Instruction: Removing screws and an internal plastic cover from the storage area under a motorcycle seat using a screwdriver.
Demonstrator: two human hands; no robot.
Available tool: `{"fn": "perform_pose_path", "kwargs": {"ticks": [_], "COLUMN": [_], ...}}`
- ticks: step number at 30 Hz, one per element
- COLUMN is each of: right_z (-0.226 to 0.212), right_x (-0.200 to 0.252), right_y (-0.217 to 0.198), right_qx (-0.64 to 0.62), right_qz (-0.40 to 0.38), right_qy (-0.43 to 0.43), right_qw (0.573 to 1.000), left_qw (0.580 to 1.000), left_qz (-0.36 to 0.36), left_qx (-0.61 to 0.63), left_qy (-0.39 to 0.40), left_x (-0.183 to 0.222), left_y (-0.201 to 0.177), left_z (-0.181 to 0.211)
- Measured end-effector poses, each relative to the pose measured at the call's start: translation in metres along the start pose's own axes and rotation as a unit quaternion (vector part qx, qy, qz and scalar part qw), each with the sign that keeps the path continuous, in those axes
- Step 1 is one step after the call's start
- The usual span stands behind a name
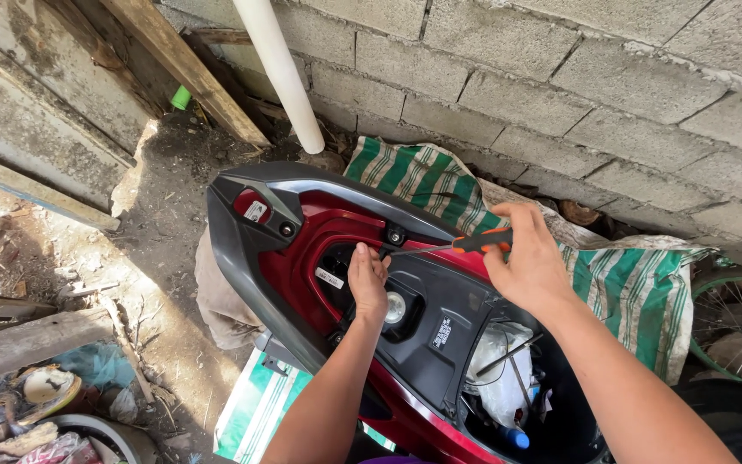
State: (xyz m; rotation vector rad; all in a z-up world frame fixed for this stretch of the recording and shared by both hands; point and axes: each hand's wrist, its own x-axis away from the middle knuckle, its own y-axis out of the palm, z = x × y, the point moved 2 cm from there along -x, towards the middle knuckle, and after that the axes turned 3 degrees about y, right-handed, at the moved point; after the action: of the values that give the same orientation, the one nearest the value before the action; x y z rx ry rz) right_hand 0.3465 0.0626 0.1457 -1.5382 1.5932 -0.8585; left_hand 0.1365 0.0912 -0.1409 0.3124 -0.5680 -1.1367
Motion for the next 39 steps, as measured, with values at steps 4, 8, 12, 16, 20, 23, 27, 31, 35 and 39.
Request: {"fn": "perform_pose_path", "kwargs": {"ticks": [4,8,12,16,20,23,27,31,35,39], "right_z": [0.016,0.007,-0.004,0.003,-0.002,0.008,-0.008,-0.005,-0.008,-0.017], "right_x": [-0.004,0.000,0.008,0.004,0.003,0.002,0.009,0.005,0.007,0.014], "right_y": [0.008,0.004,-0.003,0.003,-0.006,0.002,-0.005,-0.004,-0.011,-0.019], "right_qx": [-0.028,-0.039,-0.072,-0.032,-0.075,-0.055,-0.045,-0.042,-0.044,-0.048], "right_qz": [0.020,0.014,0.000,0.014,-0.006,0.007,0.001,0.006,-0.022,-0.041], "right_qy": [-0.019,-0.025,-0.019,-0.039,-0.056,-0.051,-0.026,-0.016,0.012,0.046], "right_qw": [0.999,0.999,0.997,0.999,0.996,0.997,0.999,0.999,0.999,0.997], "left_qw": [1.000,1.000,1.000,1.000,1.000,1.000,1.000,1.000,1.000,1.000], "left_qz": [-0.002,-0.004,-0.002,0.001,0.001,0.004,-0.002,-0.002,-0.010,-0.010], "left_qx": [0.000,0.002,0.003,0.000,0.010,0.009,0.005,0.005,0.004,0.000], "left_qy": [-0.003,-0.003,-0.005,-0.013,-0.013,-0.018,-0.013,-0.011,-0.006,-0.009], "left_x": [-0.003,-0.002,-0.001,0.002,0.000,0.001,0.000,-0.001,-0.001,0.002], "left_y": [-0.001,-0.002,-0.001,0.001,0.001,0.000,0.000,-0.001,0.000,0.001], "left_z": [-0.004,-0.003,-0.001,0.004,0.004,0.003,0.004,0.000,0.001,0.007]}}
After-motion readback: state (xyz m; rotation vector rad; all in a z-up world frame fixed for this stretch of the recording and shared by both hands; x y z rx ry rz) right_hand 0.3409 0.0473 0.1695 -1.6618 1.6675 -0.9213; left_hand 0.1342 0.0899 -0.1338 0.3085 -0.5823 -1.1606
